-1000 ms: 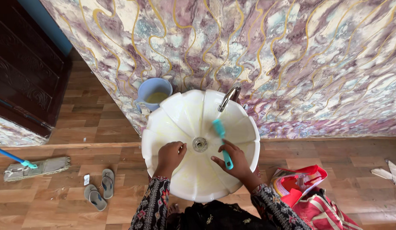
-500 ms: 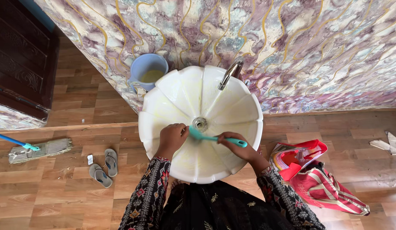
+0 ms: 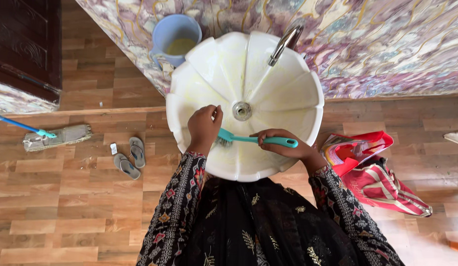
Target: The person scrubs the interior of a white, flower-shaped sink using a teal scrub brush. They repeatedly dip the brush into a blue bucket containing a yellowish liquid and scrub the sink's surface and drain area. The person occasionally rinses the brush under the running tap.
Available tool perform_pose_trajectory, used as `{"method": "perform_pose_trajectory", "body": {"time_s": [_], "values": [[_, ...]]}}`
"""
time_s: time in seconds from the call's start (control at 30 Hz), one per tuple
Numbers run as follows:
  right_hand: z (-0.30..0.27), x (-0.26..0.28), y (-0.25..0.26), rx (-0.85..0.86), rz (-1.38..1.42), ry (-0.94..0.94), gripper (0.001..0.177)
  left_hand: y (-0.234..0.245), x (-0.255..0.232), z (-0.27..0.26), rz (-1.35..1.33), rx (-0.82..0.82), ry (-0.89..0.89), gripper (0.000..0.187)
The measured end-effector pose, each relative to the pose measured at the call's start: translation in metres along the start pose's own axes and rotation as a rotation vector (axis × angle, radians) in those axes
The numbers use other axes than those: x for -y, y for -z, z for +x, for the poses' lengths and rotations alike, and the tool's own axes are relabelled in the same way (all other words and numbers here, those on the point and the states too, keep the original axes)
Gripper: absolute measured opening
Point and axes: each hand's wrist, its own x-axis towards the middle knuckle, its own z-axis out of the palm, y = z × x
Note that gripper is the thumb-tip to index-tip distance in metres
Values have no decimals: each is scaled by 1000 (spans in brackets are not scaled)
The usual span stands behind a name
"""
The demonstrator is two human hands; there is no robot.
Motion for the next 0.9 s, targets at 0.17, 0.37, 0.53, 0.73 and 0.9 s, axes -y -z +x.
{"method": "perform_pose_trajectory", "body": {"time_s": [0.17,0.37,0.53,0.73,0.9], "values": [[2,13,-13,-518,-658,51,22,1,1,-2,-24,3,11,28],[4,24,-9,-149,-205,-19,16,0,1,-2,-45,-18,-7,24],[0,16,-4,-353,-488,284,11,4,-1,-5,-46,-12,30,26],[0,2,4,-233,-163,-80,8,6,-1,-7,-80,6,86,27],[-5,11,-8,-444,-390,107,30,3,2,-8,-77,12,86,27]]}}
